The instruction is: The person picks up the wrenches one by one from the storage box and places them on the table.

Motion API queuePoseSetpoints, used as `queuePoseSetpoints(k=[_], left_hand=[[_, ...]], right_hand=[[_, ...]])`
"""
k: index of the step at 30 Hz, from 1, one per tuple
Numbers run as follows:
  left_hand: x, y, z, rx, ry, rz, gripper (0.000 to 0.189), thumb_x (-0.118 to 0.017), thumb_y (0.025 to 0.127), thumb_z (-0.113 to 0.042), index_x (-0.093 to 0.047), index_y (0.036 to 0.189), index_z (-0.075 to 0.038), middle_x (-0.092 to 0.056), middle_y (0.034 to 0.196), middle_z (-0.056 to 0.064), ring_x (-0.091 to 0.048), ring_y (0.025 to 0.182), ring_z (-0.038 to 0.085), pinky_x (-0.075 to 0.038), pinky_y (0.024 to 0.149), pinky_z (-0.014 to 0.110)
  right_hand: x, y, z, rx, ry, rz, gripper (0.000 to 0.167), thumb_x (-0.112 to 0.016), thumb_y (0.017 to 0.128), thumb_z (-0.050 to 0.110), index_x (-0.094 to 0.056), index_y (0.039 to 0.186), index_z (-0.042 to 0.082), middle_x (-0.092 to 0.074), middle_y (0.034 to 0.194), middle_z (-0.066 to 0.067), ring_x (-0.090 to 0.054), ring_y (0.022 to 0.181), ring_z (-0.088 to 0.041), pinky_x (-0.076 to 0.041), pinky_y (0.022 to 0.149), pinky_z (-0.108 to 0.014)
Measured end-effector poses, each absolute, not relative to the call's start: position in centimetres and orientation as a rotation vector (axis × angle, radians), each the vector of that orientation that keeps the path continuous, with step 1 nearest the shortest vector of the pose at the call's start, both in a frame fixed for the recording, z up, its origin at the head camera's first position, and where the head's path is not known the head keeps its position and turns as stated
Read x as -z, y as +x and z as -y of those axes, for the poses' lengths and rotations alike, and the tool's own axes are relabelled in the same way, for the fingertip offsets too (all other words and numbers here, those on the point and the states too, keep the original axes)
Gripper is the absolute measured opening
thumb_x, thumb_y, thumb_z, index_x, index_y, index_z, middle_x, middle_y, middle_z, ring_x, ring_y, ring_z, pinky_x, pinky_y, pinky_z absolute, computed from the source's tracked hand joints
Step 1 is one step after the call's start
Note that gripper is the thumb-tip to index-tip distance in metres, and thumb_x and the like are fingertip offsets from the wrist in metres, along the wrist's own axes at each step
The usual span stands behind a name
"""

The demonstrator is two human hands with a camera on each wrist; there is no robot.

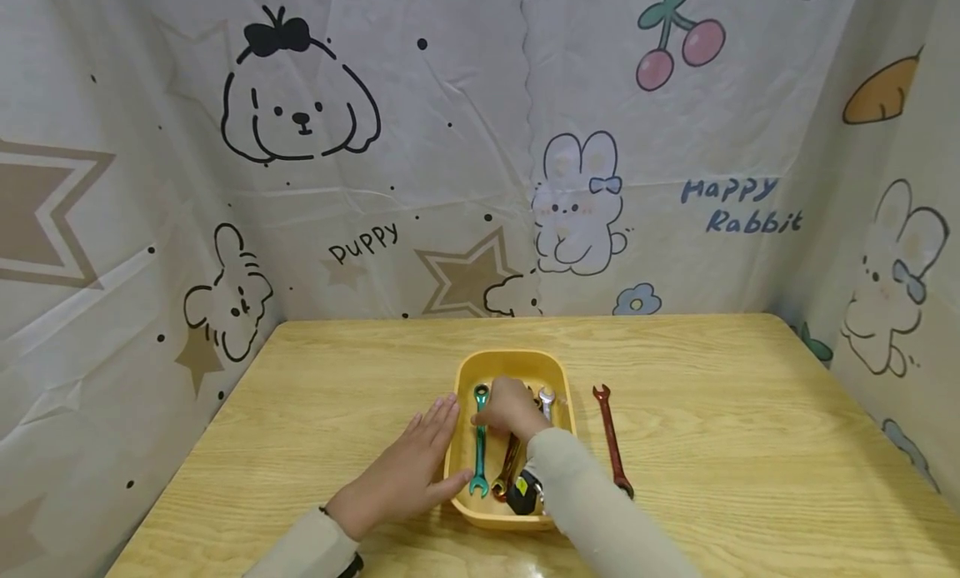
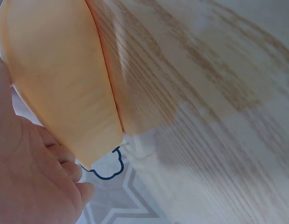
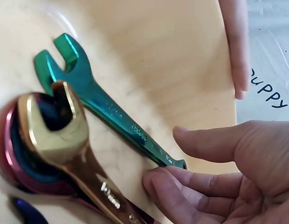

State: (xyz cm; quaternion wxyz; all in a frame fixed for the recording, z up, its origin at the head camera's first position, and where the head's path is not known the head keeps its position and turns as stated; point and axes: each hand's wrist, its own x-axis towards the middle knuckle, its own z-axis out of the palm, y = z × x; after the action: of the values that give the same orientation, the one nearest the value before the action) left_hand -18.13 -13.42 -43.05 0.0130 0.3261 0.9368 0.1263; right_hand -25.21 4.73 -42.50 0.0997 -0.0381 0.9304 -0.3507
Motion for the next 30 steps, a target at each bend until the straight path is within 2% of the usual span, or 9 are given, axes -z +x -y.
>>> queuePoseSetpoints(k=[4, 9, 16, 22, 30], left_hand=[[43.2, -18.1, 13.4, -0.415, 1.011, -2.908, 0.084, -0.041, 0.097, -0.054, -0.013, 0.152, 0.003, -0.008, 0.160, 0.016, -0.009, 0.147, 0.029, -0.017, 0.116, 0.050], [43.1, -18.0, 13.3, -0.423, 1.018, -2.913, 0.083, -0.043, 0.098, -0.052, -0.013, 0.152, 0.003, -0.009, 0.160, 0.017, -0.010, 0.147, 0.030, -0.017, 0.116, 0.051], [43.1, -18.0, 13.3, -0.419, 1.022, -2.928, 0.082, -0.045, 0.098, -0.051, -0.014, 0.151, 0.003, -0.010, 0.159, 0.017, -0.012, 0.146, 0.031, -0.018, 0.115, 0.051], [43.0, -17.9, 13.2, -0.424, 1.018, -2.933, 0.082, -0.045, 0.097, -0.050, -0.015, 0.151, 0.004, -0.012, 0.159, 0.017, -0.013, 0.146, 0.031, -0.019, 0.115, 0.051], [43.0, -17.9, 13.2, -0.421, 1.011, -2.934, 0.082, -0.046, 0.097, -0.050, -0.015, 0.151, 0.004, -0.011, 0.159, 0.017, -0.012, 0.146, 0.030, -0.018, 0.116, 0.051]], right_hand=[[42.7, -24.9, -4.6, 1.032, -0.124, -2.771, 0.028, -0.084, 0.072, 0.016, -0.060, 0.072, 0.002, -0.057, 0.061, -0.005, -0.050, 0.050, -0.015, -0.042, 0.047, -0.025], [43.1, -24.7, -4.3, 1.055, -0.125, -2.808, 0.030, -0.086, 0.069, 0.015, -0.058, 0.067, 0.003, -0.056, 0.050, -0.004, -0.052, 0.042, -0.014, -0.041, 0.041, -0.022], [43.5, -24.9, -4.3, 1.033, -0.113, -2.857, 0.026, -0.083, 0.067, 0.010, -0.059, 0.066, 0.002, -0.056, 0.054, -0.005, -0.050, 0.044, -0.014, -0.043, 0.043, -0.023], [43.7, -24.9, -4.5, 1.123, -0.052, -2.783, 0.023, -0.080, 0.067, 0.006, -0.058, 0.066, 0.003, -0.056, 0.048, -0.003, -0.052, 0.039, -0.012, -0.043, 0.039, -0.023], [43.6, -25.0, -4.7, 1.135, -0.046, -2.754, 0.021, -0.079, 0.070, 0.007, -0.059, 0.065, 0.002, -0.058, 0.048, -0.005, -0.053, 0.039, -0.013, -0.044, 0.039, -0.023]])
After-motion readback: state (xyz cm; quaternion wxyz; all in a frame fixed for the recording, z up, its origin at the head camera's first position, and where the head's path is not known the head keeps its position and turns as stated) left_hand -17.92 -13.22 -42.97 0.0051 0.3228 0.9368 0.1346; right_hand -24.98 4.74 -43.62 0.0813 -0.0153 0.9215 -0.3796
